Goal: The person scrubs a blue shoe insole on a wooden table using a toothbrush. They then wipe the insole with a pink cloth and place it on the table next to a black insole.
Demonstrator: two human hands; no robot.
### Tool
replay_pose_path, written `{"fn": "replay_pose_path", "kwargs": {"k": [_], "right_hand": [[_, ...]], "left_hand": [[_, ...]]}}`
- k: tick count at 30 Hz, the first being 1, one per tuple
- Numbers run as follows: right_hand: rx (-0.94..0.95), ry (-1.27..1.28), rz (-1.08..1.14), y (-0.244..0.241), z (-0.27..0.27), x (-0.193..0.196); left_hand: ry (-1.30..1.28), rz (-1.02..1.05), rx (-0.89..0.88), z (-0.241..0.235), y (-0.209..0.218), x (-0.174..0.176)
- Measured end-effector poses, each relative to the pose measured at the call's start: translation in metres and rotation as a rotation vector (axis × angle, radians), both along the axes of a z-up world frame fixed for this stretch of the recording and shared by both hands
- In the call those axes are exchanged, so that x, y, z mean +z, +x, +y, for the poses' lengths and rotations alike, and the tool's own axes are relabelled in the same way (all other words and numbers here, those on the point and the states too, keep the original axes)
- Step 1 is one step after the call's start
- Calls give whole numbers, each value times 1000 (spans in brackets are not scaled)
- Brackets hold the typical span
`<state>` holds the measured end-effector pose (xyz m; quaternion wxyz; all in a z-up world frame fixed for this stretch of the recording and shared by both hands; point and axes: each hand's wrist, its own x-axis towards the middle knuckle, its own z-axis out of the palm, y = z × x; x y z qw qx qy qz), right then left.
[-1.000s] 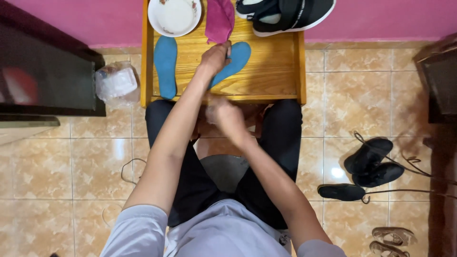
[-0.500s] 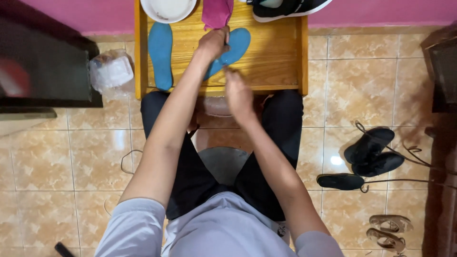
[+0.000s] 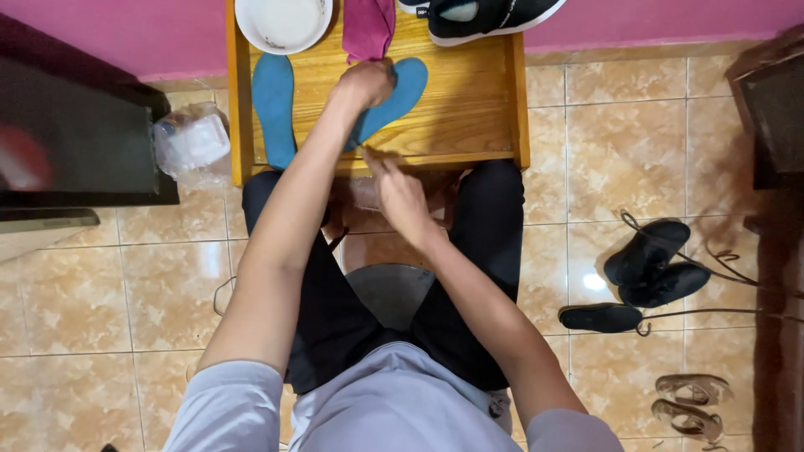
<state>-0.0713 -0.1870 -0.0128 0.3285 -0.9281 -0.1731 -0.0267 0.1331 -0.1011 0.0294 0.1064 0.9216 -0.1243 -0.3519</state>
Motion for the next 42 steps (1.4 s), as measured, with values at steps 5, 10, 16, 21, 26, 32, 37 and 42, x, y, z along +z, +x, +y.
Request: {"fn": "replay_pose_path", "kwargs": {"k": [5, 10, 16, 21, 26, 32, 37, 42], "right_hand": [[-297, 52, 10, 24, -42, -26], [-125, 349, -55, -3, -13, -10], [-217, 65, -70, 20, -39, -56], [-71, -285, -126, -10, 6, -11], [-192, 12, -51, 13, -31, -16], [-127, -222, -292, -8, 0, -32], [-173, 40, -202, 13, -29, -51], [-95, -9, -115, -15, 8, -22]], "left_hand": [[-254, -92, -95, 35, 2, -36], [-465, 5, 41, 51, -31, 1], [-722, 72, 273, 75, -61, 4], [-931, -7, 406, 80, -72, -7], [-1042, -11, 470, 82, -78, -14], [-1138, -38, 526, 77, -82, -24], [-1160, -7, 587, 80, -82, -21], [-1178, -64, 577, 79, -81, -31]]}}
